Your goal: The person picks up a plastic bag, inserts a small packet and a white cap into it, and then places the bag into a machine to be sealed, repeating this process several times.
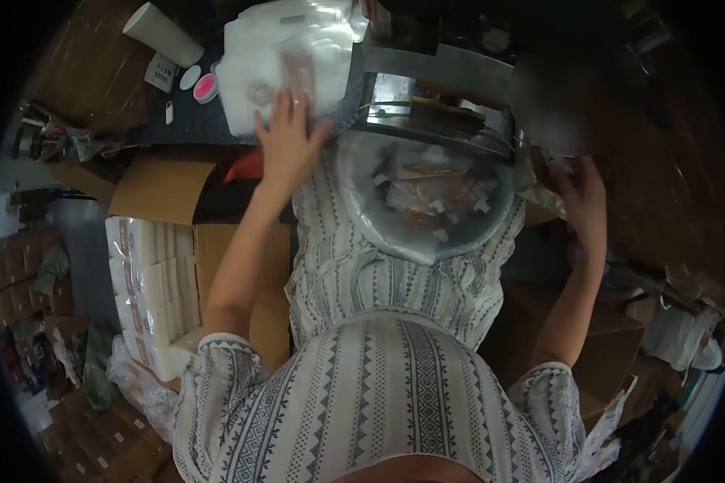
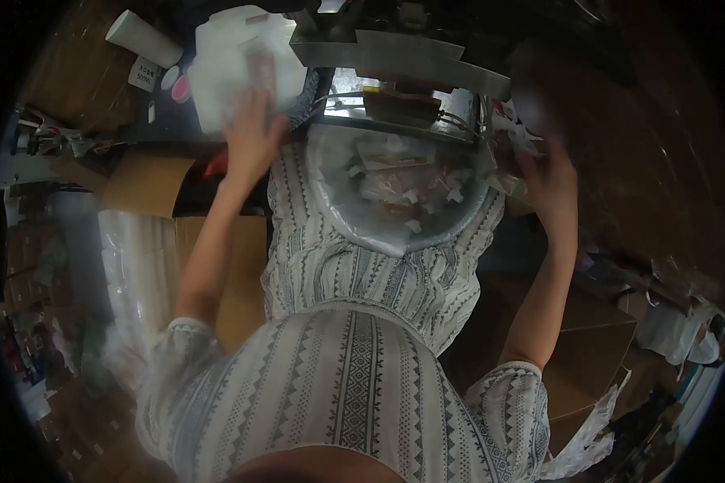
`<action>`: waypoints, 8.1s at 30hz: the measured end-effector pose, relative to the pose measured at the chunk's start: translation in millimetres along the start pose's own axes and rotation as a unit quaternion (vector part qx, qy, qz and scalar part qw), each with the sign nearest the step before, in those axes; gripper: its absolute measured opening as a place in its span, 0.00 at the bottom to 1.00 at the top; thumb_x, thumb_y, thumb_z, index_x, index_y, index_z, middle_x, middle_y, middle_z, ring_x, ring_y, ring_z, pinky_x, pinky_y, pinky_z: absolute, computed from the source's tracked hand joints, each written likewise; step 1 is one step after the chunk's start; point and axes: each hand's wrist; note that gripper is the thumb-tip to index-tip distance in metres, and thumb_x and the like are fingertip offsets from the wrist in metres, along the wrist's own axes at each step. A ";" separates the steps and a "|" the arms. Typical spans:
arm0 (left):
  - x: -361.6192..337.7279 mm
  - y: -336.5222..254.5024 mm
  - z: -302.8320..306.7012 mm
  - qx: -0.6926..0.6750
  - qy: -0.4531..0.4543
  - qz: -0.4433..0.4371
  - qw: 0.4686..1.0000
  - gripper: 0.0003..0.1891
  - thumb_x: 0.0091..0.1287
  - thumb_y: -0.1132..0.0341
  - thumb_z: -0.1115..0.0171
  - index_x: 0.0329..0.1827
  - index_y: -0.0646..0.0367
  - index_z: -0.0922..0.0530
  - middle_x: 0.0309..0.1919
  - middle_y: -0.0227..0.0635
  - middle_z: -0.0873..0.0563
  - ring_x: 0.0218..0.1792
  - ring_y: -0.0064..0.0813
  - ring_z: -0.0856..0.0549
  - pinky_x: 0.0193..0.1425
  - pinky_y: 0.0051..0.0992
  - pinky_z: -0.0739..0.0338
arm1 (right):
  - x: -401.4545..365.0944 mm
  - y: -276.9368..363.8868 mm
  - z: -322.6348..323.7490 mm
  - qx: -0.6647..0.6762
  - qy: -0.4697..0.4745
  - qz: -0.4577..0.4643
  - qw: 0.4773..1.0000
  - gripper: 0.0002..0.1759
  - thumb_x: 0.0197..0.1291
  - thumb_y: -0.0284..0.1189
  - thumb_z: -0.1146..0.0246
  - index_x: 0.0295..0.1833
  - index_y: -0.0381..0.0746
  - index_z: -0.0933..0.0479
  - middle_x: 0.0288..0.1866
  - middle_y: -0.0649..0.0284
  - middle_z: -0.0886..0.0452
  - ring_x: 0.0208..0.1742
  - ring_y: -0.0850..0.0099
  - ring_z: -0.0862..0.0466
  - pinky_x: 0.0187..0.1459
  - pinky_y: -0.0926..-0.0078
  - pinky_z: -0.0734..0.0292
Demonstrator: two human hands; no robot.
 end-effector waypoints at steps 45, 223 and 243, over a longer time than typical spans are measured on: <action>-35.5 -25.6 28.8 -0.094 0.045 -0.053 0.993 0.22 0.62 0.64 0.35 0.59 0.56 0.27 0.53 0.44 0.24 0.54 0.51 0.25 0.56 0.39 0.30 | 24.3 -9.4 -27.1 -0.136 0.052 0.031 0.989 0.15 0.63 0.27 0.42 0.54 0.38 0.21 0.39 0.52 0.15 0.41 0.63 0.14 0.41 0.70 0.23; -6.2 -18.9 59.1 -0.178 0.014 0.018 0.984 0.06 0.64 0.68 0.38 0.36 0.62 0.18 0.30 0.46 0.17 0.31 0.48 0.18 0.33 0.35 0.25 | 13.6 -17.4 -8.2 -0.258 0.019 0.024 0.966 0.12 0.58 0.27 0.40 0.48 0.37 0.23 0.42 0.48 0.17 0.46 0.49 0.17 0.45 0.57 0.23; -24.5 -96.5 93.4 -0.312 0.130 -0.076 0.938 0.05 0.60 0.67 0.34 0.35 0.58 0.17 0.28 0.38 0.16 0.27 0.41 0.16 0.29 0.31 0.23 | -11.7 77.7 -71.8 0.232 0.224 0.153 0.934 0.07 0.65 0.23 0.40 0.45 0.37 0.32 0.51 0.59 0.17 0.50 0.75 0.19 0.54 0.78 0.27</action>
Point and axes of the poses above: each hand's wrist, its own x-axis towards the middle knuckle, its own z-axis out of the back of the hand, y = z × x
